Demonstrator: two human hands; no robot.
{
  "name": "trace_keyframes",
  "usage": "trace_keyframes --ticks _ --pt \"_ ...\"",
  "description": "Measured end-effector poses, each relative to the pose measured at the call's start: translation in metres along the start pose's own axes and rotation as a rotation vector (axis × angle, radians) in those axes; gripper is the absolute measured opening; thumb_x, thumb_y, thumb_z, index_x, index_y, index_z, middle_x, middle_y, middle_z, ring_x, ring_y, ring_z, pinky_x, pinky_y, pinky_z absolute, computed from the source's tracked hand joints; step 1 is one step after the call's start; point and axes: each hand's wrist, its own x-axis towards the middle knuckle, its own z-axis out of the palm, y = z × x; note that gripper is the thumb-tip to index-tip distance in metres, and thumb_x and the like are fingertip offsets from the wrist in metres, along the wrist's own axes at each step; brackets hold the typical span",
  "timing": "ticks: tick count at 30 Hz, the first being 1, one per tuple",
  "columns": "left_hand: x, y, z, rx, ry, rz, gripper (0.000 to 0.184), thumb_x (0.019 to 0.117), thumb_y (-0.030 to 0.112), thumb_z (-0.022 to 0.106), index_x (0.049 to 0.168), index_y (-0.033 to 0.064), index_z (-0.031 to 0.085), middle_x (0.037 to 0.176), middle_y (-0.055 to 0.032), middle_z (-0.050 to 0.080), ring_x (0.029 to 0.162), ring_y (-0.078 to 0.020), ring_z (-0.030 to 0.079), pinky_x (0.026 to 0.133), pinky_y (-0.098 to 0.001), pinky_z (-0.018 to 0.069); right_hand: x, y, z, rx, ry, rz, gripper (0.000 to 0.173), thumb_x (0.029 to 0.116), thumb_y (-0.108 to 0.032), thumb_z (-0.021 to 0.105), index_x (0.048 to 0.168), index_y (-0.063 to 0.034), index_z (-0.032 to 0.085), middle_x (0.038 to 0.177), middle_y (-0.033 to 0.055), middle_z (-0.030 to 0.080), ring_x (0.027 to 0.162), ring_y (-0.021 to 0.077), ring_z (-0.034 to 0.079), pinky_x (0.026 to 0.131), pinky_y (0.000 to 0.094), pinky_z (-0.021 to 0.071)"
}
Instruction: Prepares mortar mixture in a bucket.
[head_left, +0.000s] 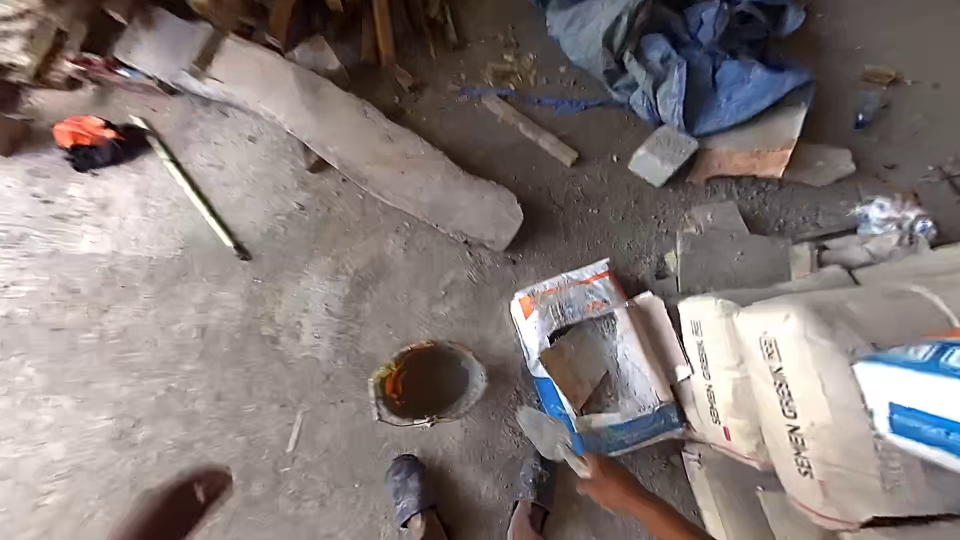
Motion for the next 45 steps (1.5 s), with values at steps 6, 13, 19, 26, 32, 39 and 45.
trace_keyframes --ticks 6,13,19,26,32,39,45 --pt "0.240 0.148 -0.013 -1.016 0.666 -0.129 0.035 0.1097 0.024 0.046 0.135 0.0024 0.054 0.122 -0.0114 0.062 0.095 -0.0144 0.063 0.087 -0.0364 0.0524 0.173 -0.011 0.076 0.130 0.224 -0.100 0.062 0.0977 -0.043 0.064 0.142 -0.0015 0.054 0.132 0.0227 0.064 0.122 0.0370 0.063 0.105 0.0570 0.0495" --pt "0.380 0.094 -0.008 -1.320 0.700 0.335 0.039 0.1107 0.037 0.041 0.145 0.0177 0.046 0.136 -0.0044 0.059 0.114 -0.0215 0.067 0.090 -0.0438 0.0580 0.173 -0.028 0.063 -0.208 0.698 -0.294 0.057 0.0947 -0.063 0.061 0.123 -0.0138 0.070 0.119 0.0150 0.070 0.102 0.0338 0.070 0.082 0.0532 0.0592" --pt "0.361 0.141 -0.048 -1.473 0.673 0.209 0.042 0.1076 0.045 0.043 0.136 0.0163 0.052 0.127 -0.0039 0.061 0.106 -0.0162 0.064 0.088 -0.0391 0.0519 0.196 -0.030 -0.014 -0.296 1.091 -0.034 0.053 0.0929 -0.046 0.069 0.134 -0.0129 0.067 0.132 0.0242 0.062 0.119 0.0438 0.061 0.098 0.0574 0.0523" --pt "0.397 0.125 -0.024 -1.355 0.543 0.172 0.044 0.1035 0.047 0.051 0.131 0.0143 0.059 0.114 -0.0041 0.071 0.089 -0.0158 0.072 0.076 -0.0369 0.0592 0.099 0.023 -0.078 -0.129 1.141 0.232 0.036 0.1062 -0.034 0.052 0.129 -0.0141 0.072 0.110 0.0272 0.073 0.105 0.0512 0.068 0.086 0.0738 0.0503" --pt "0.418 0.124 -0.017 -1.423 0.586 0.114 0.046 0.1031 0.048 0.050 0.135 0.0152 0.056 0.117 -0.0047 0.068 0.089 -0.0150 0.069 0.076 -0.0373 0.0570 0.089 0.079 -0.048 0.797 1.050 -0.017 0.039 0.1091 -0.027 0.043 0.141 -0.0086 0.056 0.120 0.0144 0.072 0.092 0.0333 0.075 0.067 0.0521 0.0626" --pt "0.344 0.189 -0.006 -1.392 0.475 0.003 0.046 0.1110 0.037 0.039 0.143 0.0046 0.047 0.138 -0.0155 0.057 0.111 -0.0209 0.061 0.094 -0.0410 0.0482 0.044 0.111 -0.064 0.748 1.083 0.063 0.034 0.1056 -0.031 0.055 0.124 -0.0054 0.066 0.109 0.0151 0.075 0.090 0.0310 0.076 0.069 0.0507 0.0638" --pt "0.408 0.143 0.007 -1.326 0.492 0.100 0.050 0.1097 0.046 0.037 0.141 0.0095 0.051 0.131 -0.0136 0.061 0.104 -0.0206 0.064 0.087 -0.0413 0.0498 0.023 0.130 -0.067 0.398 1.263 0.210 0.068 0.0903 -0.013 0.072 0.153 -0.0141 0.044 0.106 0.0250 0.071 0.084 0.0389 0.071 0.074 0.0622 0.0573"
